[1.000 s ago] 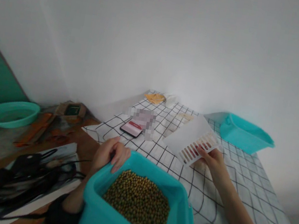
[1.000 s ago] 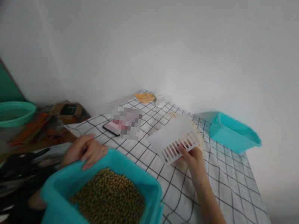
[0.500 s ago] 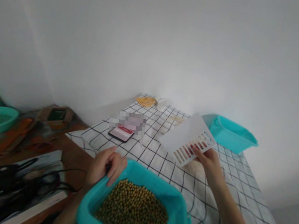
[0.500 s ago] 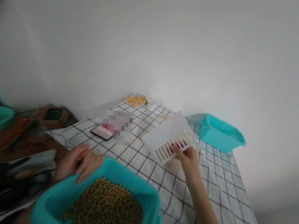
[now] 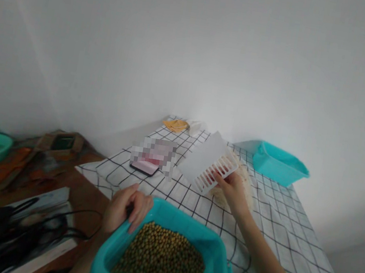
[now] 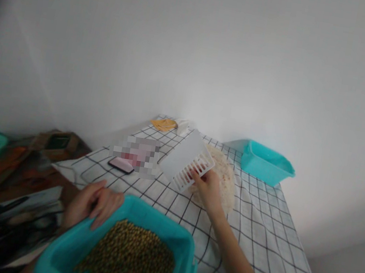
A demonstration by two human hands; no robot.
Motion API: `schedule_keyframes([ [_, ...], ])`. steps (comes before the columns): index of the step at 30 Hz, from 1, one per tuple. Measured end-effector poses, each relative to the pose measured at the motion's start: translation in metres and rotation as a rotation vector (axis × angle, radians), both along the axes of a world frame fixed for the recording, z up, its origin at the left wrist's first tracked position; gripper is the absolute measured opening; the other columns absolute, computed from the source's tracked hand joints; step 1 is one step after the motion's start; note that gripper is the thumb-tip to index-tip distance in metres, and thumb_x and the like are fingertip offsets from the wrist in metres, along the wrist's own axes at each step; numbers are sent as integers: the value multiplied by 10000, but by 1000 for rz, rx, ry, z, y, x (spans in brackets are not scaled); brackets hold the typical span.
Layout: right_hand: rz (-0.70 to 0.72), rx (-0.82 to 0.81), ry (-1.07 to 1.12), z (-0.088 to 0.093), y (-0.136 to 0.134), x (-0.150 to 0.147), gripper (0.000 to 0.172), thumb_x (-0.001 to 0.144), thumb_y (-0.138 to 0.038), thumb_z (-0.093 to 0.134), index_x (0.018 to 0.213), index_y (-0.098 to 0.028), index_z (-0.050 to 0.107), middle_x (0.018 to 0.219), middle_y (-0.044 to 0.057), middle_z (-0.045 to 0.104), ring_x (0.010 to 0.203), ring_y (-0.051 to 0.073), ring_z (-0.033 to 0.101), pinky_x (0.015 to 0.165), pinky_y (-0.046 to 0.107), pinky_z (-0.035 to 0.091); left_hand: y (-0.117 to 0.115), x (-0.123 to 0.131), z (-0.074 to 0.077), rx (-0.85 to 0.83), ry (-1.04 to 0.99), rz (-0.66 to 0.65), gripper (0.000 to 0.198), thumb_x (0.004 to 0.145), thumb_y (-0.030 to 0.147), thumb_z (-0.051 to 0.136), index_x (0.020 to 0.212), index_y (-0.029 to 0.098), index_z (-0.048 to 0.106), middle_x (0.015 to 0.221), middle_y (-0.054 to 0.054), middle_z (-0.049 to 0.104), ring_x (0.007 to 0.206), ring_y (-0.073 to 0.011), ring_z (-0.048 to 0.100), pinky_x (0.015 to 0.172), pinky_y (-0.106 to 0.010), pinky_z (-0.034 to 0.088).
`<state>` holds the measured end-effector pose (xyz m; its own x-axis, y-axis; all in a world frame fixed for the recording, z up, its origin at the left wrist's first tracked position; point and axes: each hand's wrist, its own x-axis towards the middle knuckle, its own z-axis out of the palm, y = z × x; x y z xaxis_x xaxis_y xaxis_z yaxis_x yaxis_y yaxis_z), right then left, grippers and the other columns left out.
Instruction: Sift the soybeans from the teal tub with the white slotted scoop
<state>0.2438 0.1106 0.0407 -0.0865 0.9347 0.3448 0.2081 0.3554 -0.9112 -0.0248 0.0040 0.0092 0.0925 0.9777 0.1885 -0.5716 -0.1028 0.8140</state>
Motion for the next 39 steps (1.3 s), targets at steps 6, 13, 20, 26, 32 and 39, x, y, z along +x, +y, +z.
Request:
schedule_keyframes([
  [6, 39, -75, 112, 7, -23, 26, 367, 771, -530, 827, 932, -209, 749, 893, 81, 809, 798, 288, 783, 715, 426, 646, -1, 0, -1, 20, -41, -10, 640, 1032, 335, 408, 417, 215, 540, 337, -32, 418, 403, -157, 320, 626, -341, 349],
  [13, 23, -119, 111, -5, -27, 29, 424, 716, -583, 857, 883, -204, 767, 881, 86, 813, 795, 288, 782, 729, 435, 646, 2, -3, -3, 26, -32, -38, 631, 1030, 324, 438, 419, 213, 550, 343, -37, 440, 397, -160, 357, 621, -351, 379],
  [20, 79, -167, 116, 1, -40, 30, 376, 779, -542, 834, 957, -218, 765, 943, 79, 818, 825, 271, 788, 748, 416, 651, 4, -3, -8, 74, -34, -46, 636, 1007, 441, 526, 415, 209, 537, 338, -35, 425, 405, -150, 355, 612, -339, 395],
  [26, 76, -123, 104, 3, -38, 21, 375, 744, -540, 854, 900, -211, 767, 903, 73, 816, 815, 270, 785, 767, 428, 654, 4, -5, -9, 79, -7, -39, 646, 1013, 448, 523, 414, 205, 514, 347, -38, 424, 421, -153, 381, 615, -335, 395],
  [32, 145, -227, 124, -4, -44, 14, 369, 757, -531, 846, 939, -220, 766, 912, 64, 822, 804, 261, 788, 696, 383, 649, 2, -5, -10, 50, 7, -18, 650, 1028, 445, 491, 420, 215, 511, 350, -35, 422, 416, -160, 369, 629, -353, 414],
  [39, 9, -164, 165, -4, -38, 23, 413, 693, -542, 878, 913, -215, 756, 883, 68, 814, 779, 267, 780, 706, 401, 649, 1, -5, -10, 38, 15, -7, 671, 1047, 418, 435, 410, 224, 517, 354, -38, 422, 425, -168, 386, 634, -352, 417],
])
